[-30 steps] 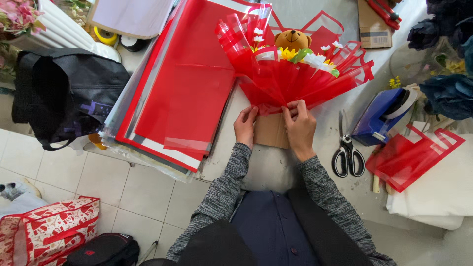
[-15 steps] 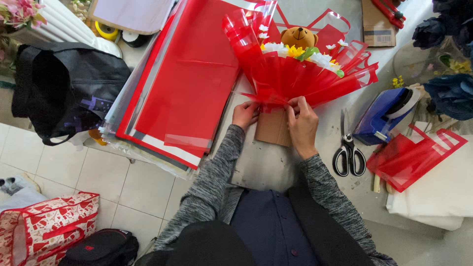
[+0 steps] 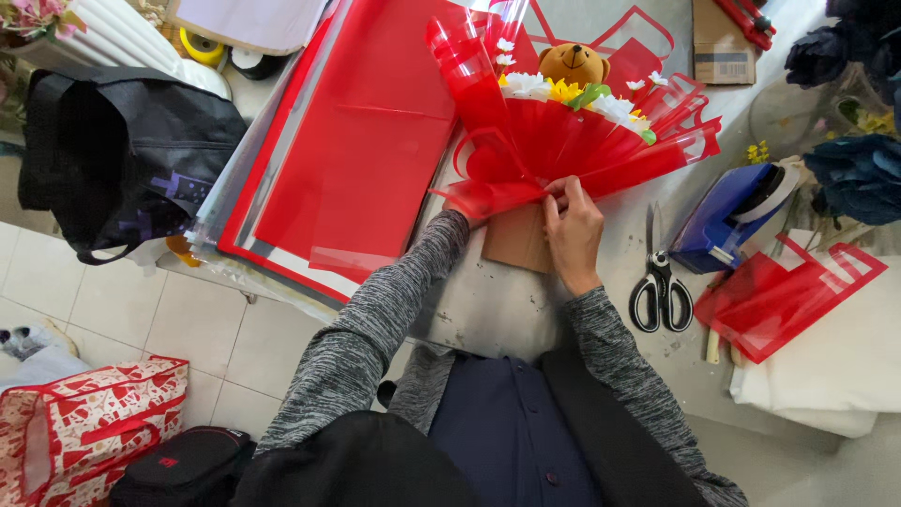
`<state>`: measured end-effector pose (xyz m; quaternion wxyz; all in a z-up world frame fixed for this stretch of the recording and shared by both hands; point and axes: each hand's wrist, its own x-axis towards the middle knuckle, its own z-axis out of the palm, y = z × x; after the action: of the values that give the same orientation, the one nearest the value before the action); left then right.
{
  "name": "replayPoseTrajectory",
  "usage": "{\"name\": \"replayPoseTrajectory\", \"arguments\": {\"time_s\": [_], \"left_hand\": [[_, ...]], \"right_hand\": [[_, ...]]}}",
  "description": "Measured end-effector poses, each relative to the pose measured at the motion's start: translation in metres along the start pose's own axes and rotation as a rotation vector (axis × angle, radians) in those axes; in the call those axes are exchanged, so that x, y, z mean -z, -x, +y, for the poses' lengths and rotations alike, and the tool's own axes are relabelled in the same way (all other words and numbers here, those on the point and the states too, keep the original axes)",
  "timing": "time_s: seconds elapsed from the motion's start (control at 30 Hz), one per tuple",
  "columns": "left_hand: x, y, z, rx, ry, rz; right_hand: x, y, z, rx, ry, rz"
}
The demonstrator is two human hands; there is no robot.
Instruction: The person wraps a small teddy bear and sunflowers with red plastic sheets, using tape and scissors to secure the arrangement and form the base of the bouquet.
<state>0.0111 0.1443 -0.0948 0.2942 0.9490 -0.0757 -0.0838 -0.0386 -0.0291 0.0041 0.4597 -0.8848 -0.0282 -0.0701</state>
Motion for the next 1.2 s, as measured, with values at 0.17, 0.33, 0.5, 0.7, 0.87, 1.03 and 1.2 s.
{"name": "replayPoseTrajectory", "arguments": {"time_s": [0.17,0.33,0.5,0.7,0.87,1.03,1.2], "left_hand": [[-0.003,0.017,0.002,0.52,0.285,0.124],[-0.004,0.019,0.017,0.822,0.469,0.185],[0.02,0.04,0.052,0.896,0.481,0.209],[0.034,0.049,0.102,0.658,0.346,0.199],[0.034,0.037,0.127,0.591,0.265,0.186],[0.043,0.039,0.137,0.604,0.294,0.21],[0.047,0.039,0.139,0.677,0.281,0.122]], "right_hand": [[-0.001,0.0,0.005,-0.011,0.003,0.019],[-0.002,0.001,0.004,-0.056,-0.048,0.073],[-0.003,0.001,0.003,-0.019,0.027,0.113],[-0.007,-0.002,0.008,0.002,0.048,0.14],[-0.007,-0.001,0.008,-0.005,0.064,0.149],[-0.006,0.001,0.008,-0.022,0.048,0.147],[-0.004,-0.002,0.004,0.014,0.034,0.143]]}}
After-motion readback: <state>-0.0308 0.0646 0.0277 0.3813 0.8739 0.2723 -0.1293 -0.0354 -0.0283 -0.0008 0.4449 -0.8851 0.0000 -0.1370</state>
